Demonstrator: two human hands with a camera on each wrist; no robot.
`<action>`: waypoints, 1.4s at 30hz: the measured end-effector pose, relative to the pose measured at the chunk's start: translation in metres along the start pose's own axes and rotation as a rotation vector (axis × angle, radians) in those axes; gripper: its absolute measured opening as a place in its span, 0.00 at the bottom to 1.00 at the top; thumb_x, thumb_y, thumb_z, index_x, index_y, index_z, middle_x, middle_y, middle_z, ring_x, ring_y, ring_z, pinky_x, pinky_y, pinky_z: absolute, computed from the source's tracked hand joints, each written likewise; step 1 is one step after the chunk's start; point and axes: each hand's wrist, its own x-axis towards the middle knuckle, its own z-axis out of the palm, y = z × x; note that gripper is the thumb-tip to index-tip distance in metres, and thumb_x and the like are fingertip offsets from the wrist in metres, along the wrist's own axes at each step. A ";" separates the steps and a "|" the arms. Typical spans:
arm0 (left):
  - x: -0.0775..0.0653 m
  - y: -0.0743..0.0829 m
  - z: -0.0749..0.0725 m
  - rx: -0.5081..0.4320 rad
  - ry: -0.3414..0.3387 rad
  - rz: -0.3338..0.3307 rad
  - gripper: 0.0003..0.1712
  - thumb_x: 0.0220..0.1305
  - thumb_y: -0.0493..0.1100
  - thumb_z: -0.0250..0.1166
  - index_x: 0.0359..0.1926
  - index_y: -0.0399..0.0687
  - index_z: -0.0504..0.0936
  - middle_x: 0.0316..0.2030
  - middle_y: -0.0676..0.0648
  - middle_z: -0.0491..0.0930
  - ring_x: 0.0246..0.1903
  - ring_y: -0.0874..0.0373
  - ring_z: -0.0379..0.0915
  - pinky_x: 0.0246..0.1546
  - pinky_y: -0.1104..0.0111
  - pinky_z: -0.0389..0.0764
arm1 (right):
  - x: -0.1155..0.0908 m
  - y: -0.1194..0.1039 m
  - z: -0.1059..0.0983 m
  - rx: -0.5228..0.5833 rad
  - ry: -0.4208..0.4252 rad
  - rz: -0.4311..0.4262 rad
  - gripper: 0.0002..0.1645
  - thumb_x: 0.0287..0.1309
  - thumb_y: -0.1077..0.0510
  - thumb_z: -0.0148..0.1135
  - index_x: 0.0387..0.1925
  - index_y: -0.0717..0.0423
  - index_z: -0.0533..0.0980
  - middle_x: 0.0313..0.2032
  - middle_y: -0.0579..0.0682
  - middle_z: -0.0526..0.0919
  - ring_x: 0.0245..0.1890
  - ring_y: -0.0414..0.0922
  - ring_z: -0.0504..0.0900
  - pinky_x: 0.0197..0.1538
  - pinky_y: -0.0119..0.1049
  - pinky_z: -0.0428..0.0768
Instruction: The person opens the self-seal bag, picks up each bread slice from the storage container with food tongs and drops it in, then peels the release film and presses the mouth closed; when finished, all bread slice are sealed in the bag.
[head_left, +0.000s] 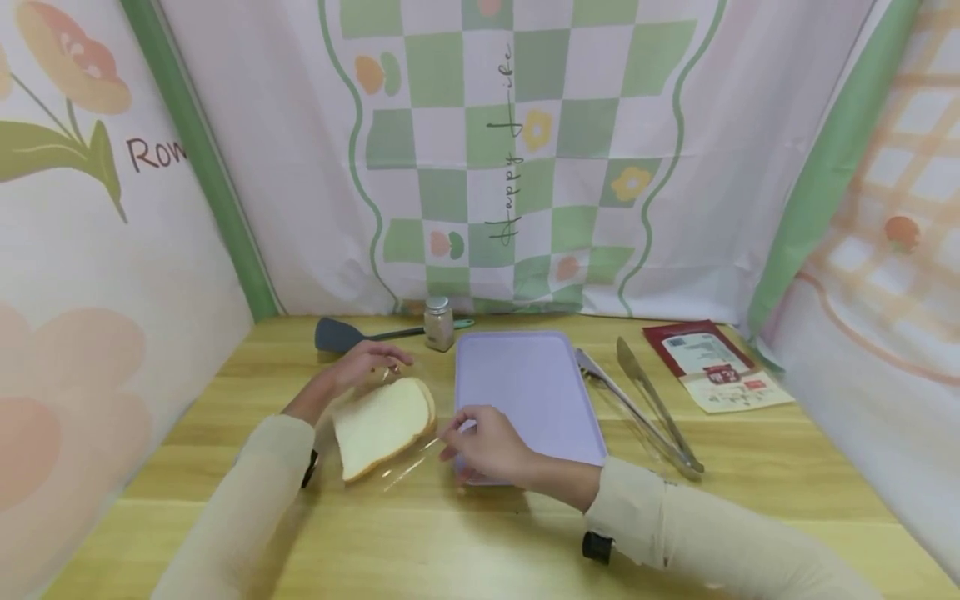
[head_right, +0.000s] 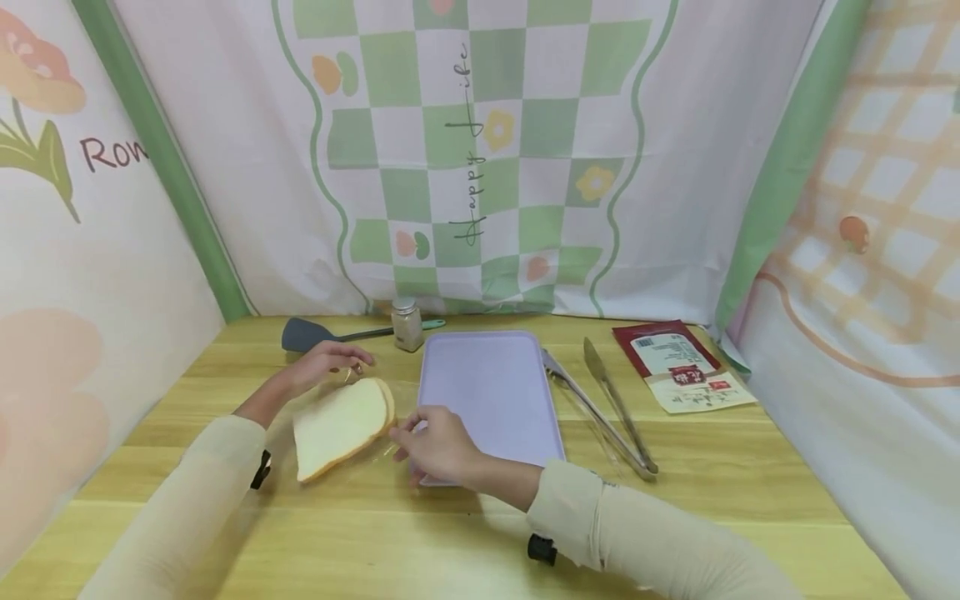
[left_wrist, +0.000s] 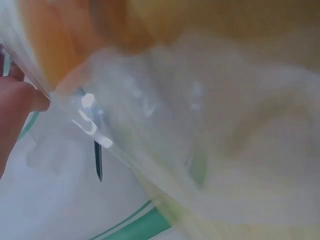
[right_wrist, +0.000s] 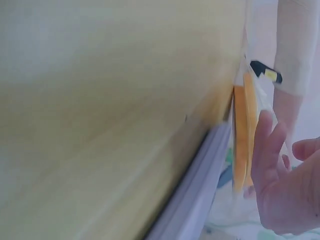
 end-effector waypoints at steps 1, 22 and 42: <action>-0.001 -0.001 0.000 -0.017 0.012 0.003 0.19 0.72 0.35 0.49 0.55 0.27 0.77 0.57 0.31 0.77 0.54 0.35 0.72 0.60 0.46 0.69 | 0.000 0.001 -0.003 -0.029 0.017 -0.034 0.10 0.67 0.57 0.60 0.35 0.62 0.76 0.28 0.57 0.88 0.16 0.52 0.83 0.18 0.34 0.80; -0.031 0.018 0.021 -0.239 0.162 0.196 0.25 0.62 0.24 0.50 0.61 0.22 0.69 0.59 0.40 0.77 0.51 0.46 0.74 0.48 0.65 0.78 | -0.017 -0.003 -0.057 -0.329 0.325 -0.355 0.07 0.55 0.64 0.71 0.28 0.54 0.78 0.28 0.46 0.86 0.23 0.39 0.82 0.29 0.30 0.81; -0.050 0.071 0.056 -0.472 0.271 0.742 0.29 0.56 0.15 0.47 0.58 0.30 0.75 0.56 0.47 0.80 0.49 0.54 0.76 0.43 0.75 0.76 | -0.048 -0.048 -0.100 -0.445 0.405 -0.677 0.10 0.52 0.69 0.70 0.28 0.54 0.78 0.24 0.42 0.83 0.24 0.36 0.81 0.22 0.29 0.80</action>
